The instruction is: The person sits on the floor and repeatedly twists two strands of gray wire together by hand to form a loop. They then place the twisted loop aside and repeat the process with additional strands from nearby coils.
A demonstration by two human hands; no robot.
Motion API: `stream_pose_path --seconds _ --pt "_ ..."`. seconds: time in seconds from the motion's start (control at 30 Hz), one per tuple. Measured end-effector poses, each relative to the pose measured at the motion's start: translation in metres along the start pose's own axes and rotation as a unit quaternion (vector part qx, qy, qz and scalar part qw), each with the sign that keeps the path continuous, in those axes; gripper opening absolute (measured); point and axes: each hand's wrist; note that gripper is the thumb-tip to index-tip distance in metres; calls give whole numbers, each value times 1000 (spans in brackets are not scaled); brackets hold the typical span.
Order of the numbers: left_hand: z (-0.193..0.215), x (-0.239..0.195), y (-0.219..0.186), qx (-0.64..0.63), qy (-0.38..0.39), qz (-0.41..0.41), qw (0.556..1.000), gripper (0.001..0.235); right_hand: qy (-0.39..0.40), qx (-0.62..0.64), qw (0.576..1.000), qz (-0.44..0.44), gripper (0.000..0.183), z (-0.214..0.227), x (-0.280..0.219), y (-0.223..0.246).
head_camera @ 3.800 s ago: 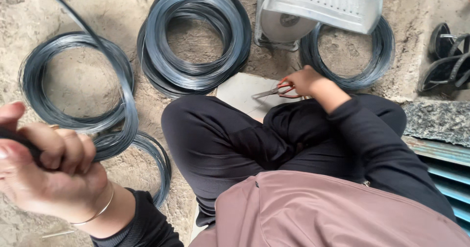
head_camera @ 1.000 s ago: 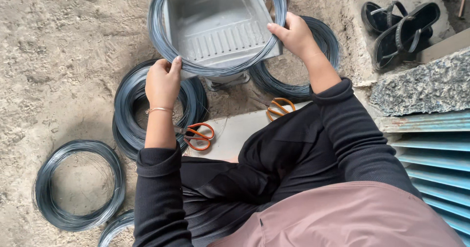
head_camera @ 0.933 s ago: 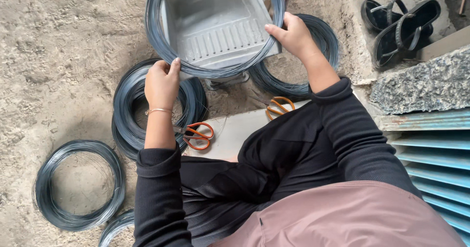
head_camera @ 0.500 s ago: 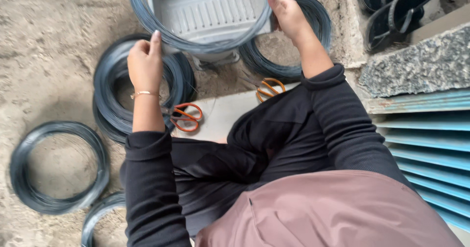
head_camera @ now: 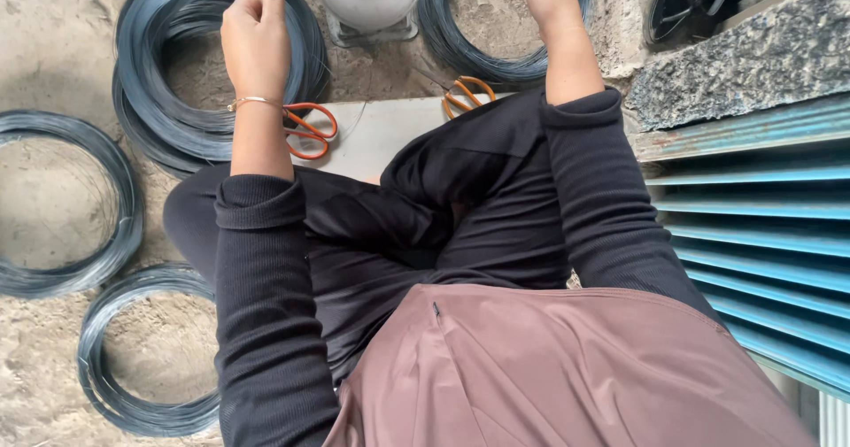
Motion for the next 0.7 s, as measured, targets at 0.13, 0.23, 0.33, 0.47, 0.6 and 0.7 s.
stream_pose_path --seconds 0.13,0.23,0.33,0.47,0.6,0.7 --pt "6 -14 4 -17 -15 -21 1000 54 -18 3 1000 3 28 0 -5 -1" --pt "11 -22 1 -27 -13 -11 999 53 -38 10 999 5 28 -2 -3 -2" --pt "15 -24 -3 -21 -10 -1 1000 51 -46 26 999 -6 35 -3 -1 -4" --pt "16 -22 -7 -13 -7 7 1000 49 -58 37 997 -26 40 -1 1 -1" --pt "14 -13 -11 7 -19 20 1000 38 -89 69 993 -24 35 2 7 -6" --pt "10 0 -15 -31 -61 0 998 28 -110 121 986 -13 33 8 22 -21"
Point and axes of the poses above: each hand's wrist, its own x-axis towards the middle knuckle, its own z-axis out of the back of the hand, y = z × x, and after that the axes turned 2 degrees about z, right-handed
